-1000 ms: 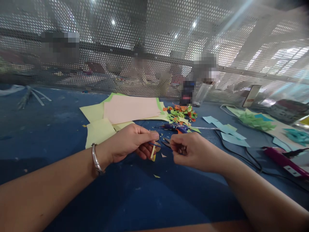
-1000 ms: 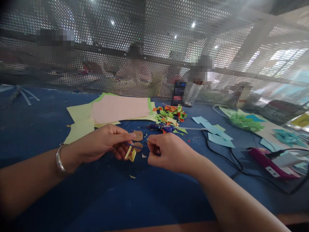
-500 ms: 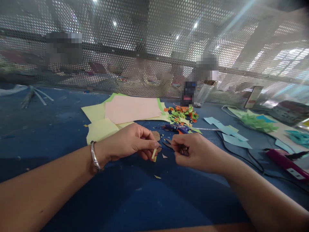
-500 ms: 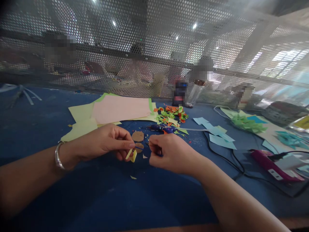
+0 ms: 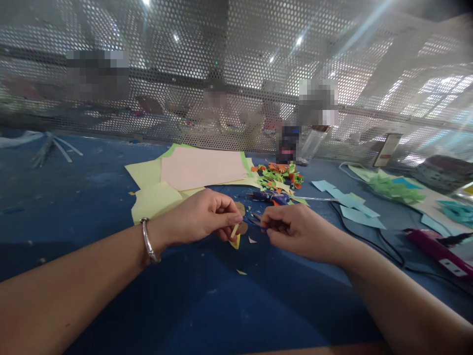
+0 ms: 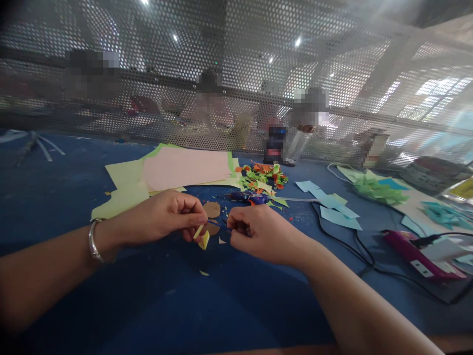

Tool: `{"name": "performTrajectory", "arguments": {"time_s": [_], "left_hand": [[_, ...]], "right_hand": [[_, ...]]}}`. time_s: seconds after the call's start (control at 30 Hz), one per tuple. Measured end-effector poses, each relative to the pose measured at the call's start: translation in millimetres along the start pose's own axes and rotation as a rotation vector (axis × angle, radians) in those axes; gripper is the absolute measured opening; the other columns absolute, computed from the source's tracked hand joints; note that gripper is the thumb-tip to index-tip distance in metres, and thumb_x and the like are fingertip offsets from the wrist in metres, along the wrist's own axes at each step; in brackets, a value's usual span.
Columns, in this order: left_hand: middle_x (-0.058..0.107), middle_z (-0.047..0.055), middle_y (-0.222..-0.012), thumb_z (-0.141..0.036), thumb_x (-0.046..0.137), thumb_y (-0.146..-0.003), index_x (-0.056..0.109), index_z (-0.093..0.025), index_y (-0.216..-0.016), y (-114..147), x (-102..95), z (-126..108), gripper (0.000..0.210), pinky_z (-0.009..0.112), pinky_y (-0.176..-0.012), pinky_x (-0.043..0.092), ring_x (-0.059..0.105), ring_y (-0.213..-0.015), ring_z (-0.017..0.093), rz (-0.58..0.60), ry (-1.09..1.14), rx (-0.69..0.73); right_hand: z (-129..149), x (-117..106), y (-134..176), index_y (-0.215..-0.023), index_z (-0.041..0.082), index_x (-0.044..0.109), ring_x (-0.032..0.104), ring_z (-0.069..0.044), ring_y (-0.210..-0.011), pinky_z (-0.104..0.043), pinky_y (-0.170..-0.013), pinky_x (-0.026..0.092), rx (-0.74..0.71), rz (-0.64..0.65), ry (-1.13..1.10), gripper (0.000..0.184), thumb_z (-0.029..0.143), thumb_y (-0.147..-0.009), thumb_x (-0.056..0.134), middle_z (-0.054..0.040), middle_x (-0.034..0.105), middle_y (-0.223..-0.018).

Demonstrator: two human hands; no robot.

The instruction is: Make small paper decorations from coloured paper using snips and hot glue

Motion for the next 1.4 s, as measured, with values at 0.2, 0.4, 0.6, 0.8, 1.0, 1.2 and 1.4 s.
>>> {"name": "performTrajectory", "arguments": {"time_s": [0.2,0.4,0.6,0.8,1.0,1.2,1.4], "left_hand": [[0.075,0.006,-0.083,-0.038,0.059,-0.095,0.066,-0.013,-0.086,0.2,-2.5,0.0,0.027,0.024,-0.068,0.055,0.069,-0.072,0.013,0.051,-0.001,-0.016],[0.076,0.007,-0.085,-0.042,0.057,-0.096,0.066,-0.015,-0.088,-0.9,-3.6,2.8,0.029,0.026,-0.068,0.056,0.070,-0.072,0.014,0.100,-0.016,-0.013],[0.076,0.007,-0.086,-0.038,0.058,-0.095,0.068,-0.014,-0.089,-1.1,-2.2,3.2,0.027,0.026,-0.071,0.056,0.071,-0.076,0.014,0.051,0.032,0.004],[0.076,0.008,-0.086,-0.032,0.067,-0.089,0.071,-0.013,-0.087,-0.9,-1.6,0.4,0.020,0.026,-0.071,0.056,0.070,-0.074,0.014,0.003,0.094,-0.011],[0.076,0.006,-0.080,-0.025,0.074,-0.084,0.072,-0.012,-0.084,-0.8,-1.0,-0.3,0.013,0.024,-0.069,0.056,0.068,-0.068,0.011,-0.063,0.149,-0.035],[0.077,0.007,-0.085,-0.022,0.076,-0.081,0.075,-0.012,-0.089,-1.1,-1.8,3.9,0.012,0.026,-0.074,0.058,0.071,-0.076,0.014,-0.088,0.233,-0.036],[0.078,0.010,-0.090,-0.019,0.074,-0.083,0.073,-0.011,-0.101,-2.5,1.5,0.6,0.020,0.028,-0.077,0.058,0.071,-0.075,0.013,-0.150,0.190,-0.010]], "right_hand": [[1.9,-1.0,0.2,-0.085,0.018,0.064,0.045,-0.008,-0.054,-0.020,-0.049,0.034,0.026,0.010,-0.061,0.013,0.012,-0.080,0.053,0.0060,0.051,-0.061],[2.8,-1.3,0.6,-0.085,0.017,0.064,0.045,-0.008,-0.054,-0.020,-0.050,0.034,0.021,0.038,-0.062,0.011,0.013,-0.082,0.055,0.0060,0.052,-0.060],[2.3,-2.6,0.3,-0.084,0.018,0.063,0.039,-0.008,-0.054,-0.021,-0.048,0.029,0.006,0.041,-0.097,0.016,0.028,-0.093,0.055,0.0058,0.046,-0.060],[1.5,-2.4,0.4,-0.085,0.018,0.063,0.039,-0.009,-0.055,-0.023,-0.049,0.029,0.003,0.031,-0.071,0.024,0.035,-0.097,0.053,0.0048,0.046,-0.062],[0.8,-1.9,0.4,-0.085,0.019,0.065,0.044,-0.010,-0.056,-0.022,-0.050,0.032,-0.005,0.004,-0.051,0.020,0.033,-0.095,0.056,0.0038,0.051,-0.063],[3.1,-1.3,0.8,-0.080,0.019,0.064,0.044,-0.010,-0.056,-0.022,-0.051,0.033,-0.031,-0.046,-0.012,0.018,0.030,-0.093,0.057,0.0035,0.052,-0.064],[2.9,-1.3,0.3,-0.080,0.018,0.064,0.043,-0.010,-0.057,-0.024,-0.053,0.032,-0.090,-0.084,0.045,0.019,0.028,-0.094,0.055,0.0030,0.051,-0.064]]}}
Point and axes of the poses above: each hand's wrist, its own y-axis away from the middle knuckle, its own x-axis out of the palm, z = x × y, the point moved 1 cm from there along -y, towards the middle knuckle
